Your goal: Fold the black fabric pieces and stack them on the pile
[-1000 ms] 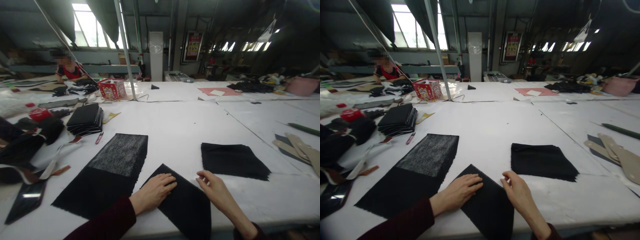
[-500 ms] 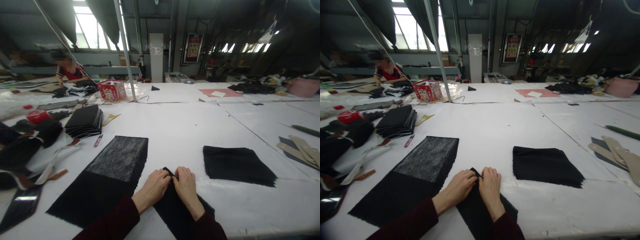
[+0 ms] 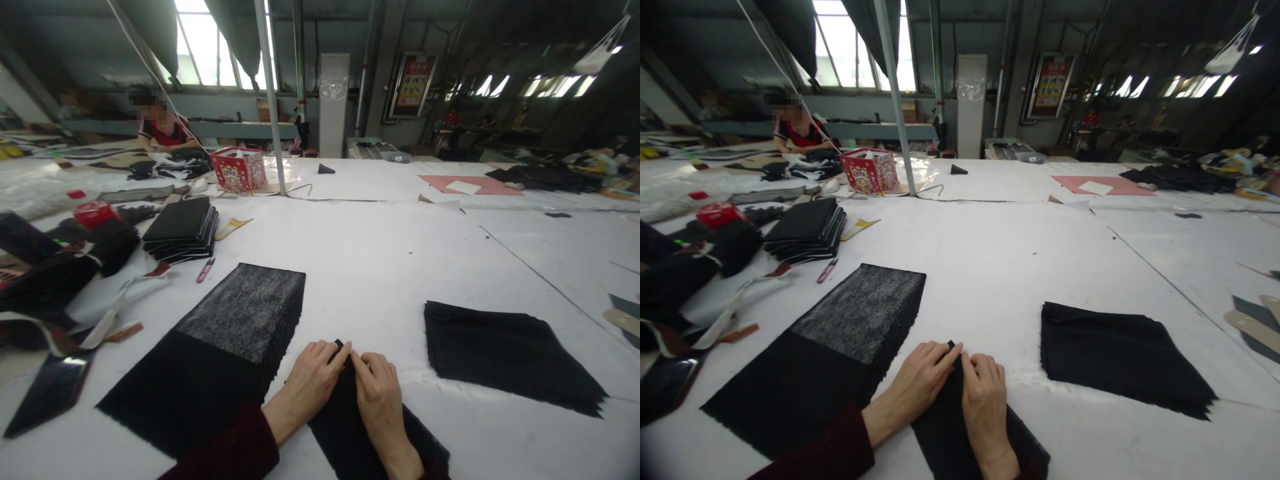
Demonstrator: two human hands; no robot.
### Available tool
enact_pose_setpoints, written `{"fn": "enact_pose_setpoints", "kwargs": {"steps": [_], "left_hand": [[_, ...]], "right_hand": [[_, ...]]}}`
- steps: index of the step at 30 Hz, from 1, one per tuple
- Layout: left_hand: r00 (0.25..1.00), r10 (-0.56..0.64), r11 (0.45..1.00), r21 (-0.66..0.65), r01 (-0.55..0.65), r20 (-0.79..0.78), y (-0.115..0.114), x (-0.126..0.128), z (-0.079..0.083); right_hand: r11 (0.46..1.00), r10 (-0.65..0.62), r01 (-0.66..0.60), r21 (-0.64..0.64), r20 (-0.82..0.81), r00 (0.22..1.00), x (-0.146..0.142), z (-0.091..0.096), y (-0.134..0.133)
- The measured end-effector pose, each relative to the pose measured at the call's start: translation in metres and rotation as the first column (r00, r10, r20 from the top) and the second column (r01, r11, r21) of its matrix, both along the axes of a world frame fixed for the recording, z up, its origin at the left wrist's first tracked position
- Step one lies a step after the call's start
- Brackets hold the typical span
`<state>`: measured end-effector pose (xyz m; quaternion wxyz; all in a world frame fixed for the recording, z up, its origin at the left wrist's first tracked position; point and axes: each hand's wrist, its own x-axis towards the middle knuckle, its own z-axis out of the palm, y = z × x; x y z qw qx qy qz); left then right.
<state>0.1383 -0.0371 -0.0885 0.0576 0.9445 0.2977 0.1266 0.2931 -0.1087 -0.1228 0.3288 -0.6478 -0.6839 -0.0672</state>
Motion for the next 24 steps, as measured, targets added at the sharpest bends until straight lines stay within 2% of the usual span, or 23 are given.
{"fn": "enact_pose_setpoints", "kwargs": {"steps": [3,8,24], "left_hand": [[1.000,0.021,1.000,0.013,-0.021,-0.001,0.0003,-0.0007,-0.0022],[0.998,0.047,0.999,-0.015,-0.047,0.030,0.0017,-0.0020,-0.0027],[0.996,0.068,0.996,-0.069,-0.064,0.060,0.0029,-0.0028,-0.0074]], "right_hand": [[0.999,0.029,-0.030,0.025,0.070,0.997,-0.0007,-0.0017,-0.0015],[0.999,0.048,-0.047,-0.010,0.135,0.990,-0.0026,-0.0003,-0.0022],[0.997,0.070,-0.068,-0.021,0.141,0.987,-0.0042,0.0019,-0.0003]]}}
